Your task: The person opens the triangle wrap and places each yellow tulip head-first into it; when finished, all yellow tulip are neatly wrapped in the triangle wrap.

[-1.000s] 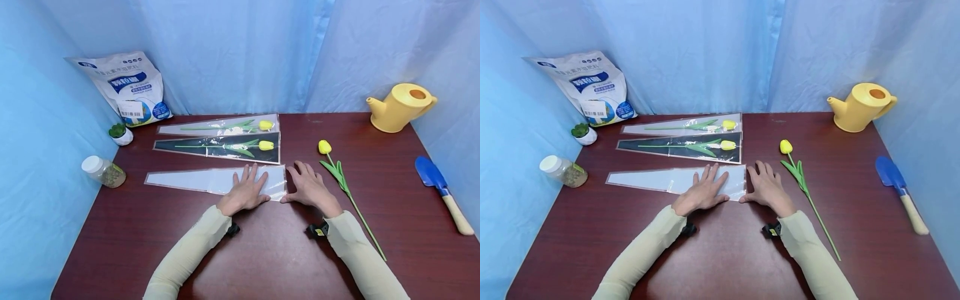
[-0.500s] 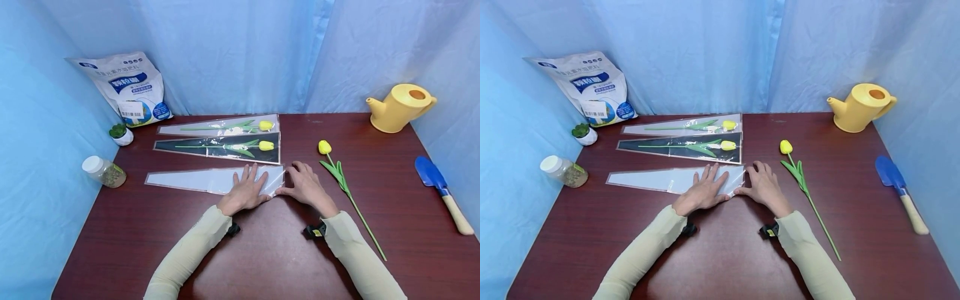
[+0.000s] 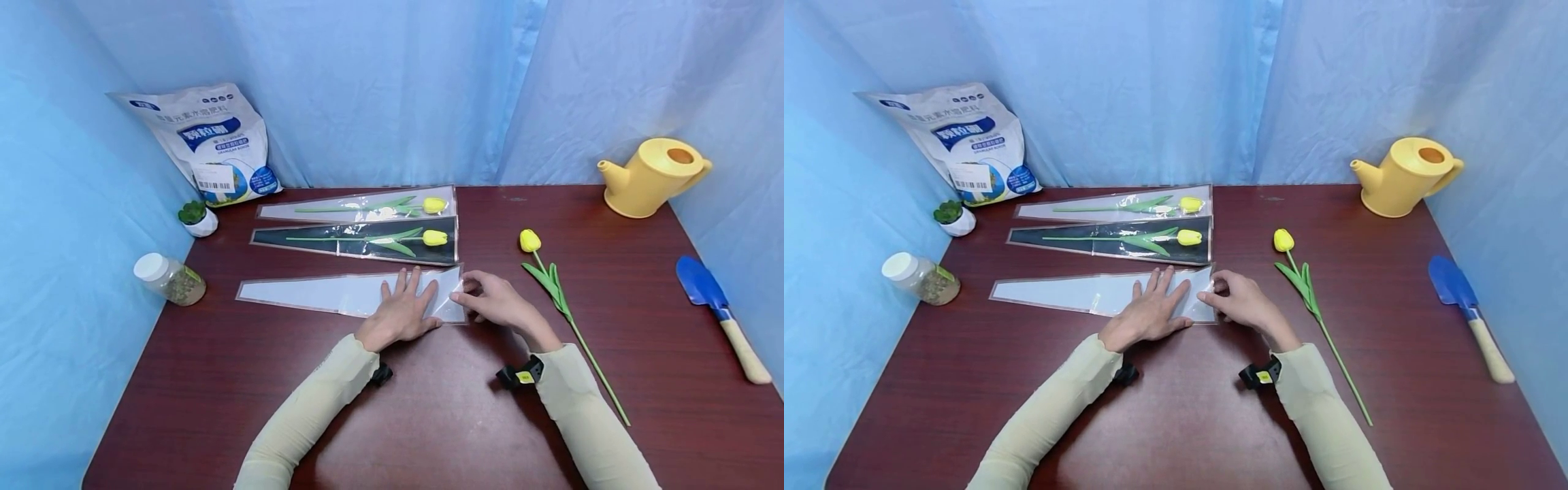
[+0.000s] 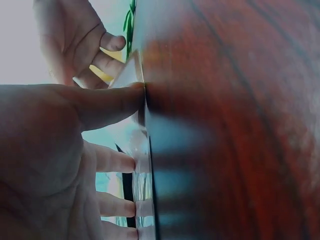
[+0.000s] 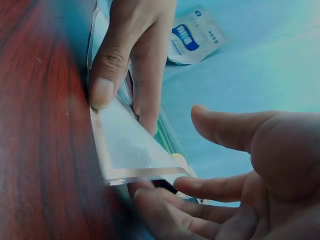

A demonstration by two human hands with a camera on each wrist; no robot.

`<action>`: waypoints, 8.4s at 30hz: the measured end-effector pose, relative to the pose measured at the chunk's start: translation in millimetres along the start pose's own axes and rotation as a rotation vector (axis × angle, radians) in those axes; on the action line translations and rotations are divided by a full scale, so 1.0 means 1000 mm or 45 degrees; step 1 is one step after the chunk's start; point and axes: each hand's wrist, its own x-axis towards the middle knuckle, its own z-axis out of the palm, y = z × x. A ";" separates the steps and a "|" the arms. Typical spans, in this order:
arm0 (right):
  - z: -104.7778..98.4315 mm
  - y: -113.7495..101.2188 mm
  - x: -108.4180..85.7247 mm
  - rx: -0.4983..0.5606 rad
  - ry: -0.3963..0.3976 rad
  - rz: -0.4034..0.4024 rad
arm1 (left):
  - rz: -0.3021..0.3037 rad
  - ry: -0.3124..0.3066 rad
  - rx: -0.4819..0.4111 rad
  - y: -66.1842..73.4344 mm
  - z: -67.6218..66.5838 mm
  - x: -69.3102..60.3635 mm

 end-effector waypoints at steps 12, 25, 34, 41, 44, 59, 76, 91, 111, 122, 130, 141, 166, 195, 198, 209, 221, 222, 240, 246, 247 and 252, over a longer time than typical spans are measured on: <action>0.001 0.006 0.009 0.304 -0.031 0.193 | 0.015 0.066 -0.129 -0.001 -0.011 -0.007; 0.000 0.004 0.005 0.361 -0.059 0.160 | 0.097 0.281 -0.921 0.009 -0.010 -0.002; 0.001 -0.003 0.002 0.383 -0.104 0.063 | -0.011 0.300 -1.225 0.003 -0.006 0.005; 0.002 -0.008 0.002 0.453 -0.133 0.026 | -0.067 0.319 -1.426 0.001 -0.005 0.007; 0.003 -0.010 0.003 0.516 -0.141 0.012 | -0.087 0.321 -1.494 0.000 -0.005 0.008; 0.011 -0.018 0.006 0.688 -0.215 -0.033 | -0.115 0.364 -1.577 -0.003 -0.002 0.011; 0.017 -0.010 0.017 0.685 -0.153 0.124 | -0.100 0.475 -1.506 -0.011 0.004 0.014; 0.021 -0.021 0.035 0.336 0.036 0.218 | -0.132 0.475 -1.536 -0.012 0.007 0.015; 0.016 -0.014 0.033 0.431 0.047 0.178 | -0.175 0.415 -1.787 -0.014 0.009 0.018; 0.011 -0.009 0.020 0.459 -0.005 0.172 | -0.204 0.403 -1.773 -0.015 0.008 0.018; 0.010 0.000 0.018 0.455 0.015 0.182 | -0.173 0.379 -1.823 -0.018 0.010 0.018; 0.008 0.007 0.019 0.442 0.054 0.214 | -0.182 0.356 -1.921 -0.018 0.009 0.020; 0.007 0.006 0.018 0.421 0.083 0.216 | -0.178 0.327 -1.880 -0.022 0.007 0.020; -0.055 0.037 -0.054 -0.097 0.333 0.073 | -0.171 0.343 -1.823 -0.021 0.009 0.020; -0.066 0.052 -0.063 -0.147 0.383 0.090 | -0.177 0.344 -1.830 -0.021 0.009 0.020; -0.081 0.100 -0.088 -0.197 0.403 0.207 | -0.199 0.325 -1.789 -0.020 0.008 0.020; -0.082 0.115 -0.109 -0.317 0.284 0.216 | -0.204 0.325 -1.802 -0.022 0.006 0.018; -0.081 0.115 -0.110 -0.338 0.276 0.206 | -0.200 0.326 -1.804 -0.021 0.006 0.019; -0.051 0.105 -0.114 -0.549 0.423 0.116 | -0.208 0.333 -1.799 -0.021 0.007 0.020; -0.049 0.098 -0.116 -0.573 0.403 0.194 | -0.222 0.330 -1.791 -0.021 0.007 0.020; -0.049 0.097 -0.117 -0.578 0.400 0.211 | -0.225 0.329 -1.790 -0.021 0.007 0.020; -0.050 0.097 -0.120 -0.584 0.381 0.218 | -0.230 0.318 -1.785 -0.021 0.008 0.021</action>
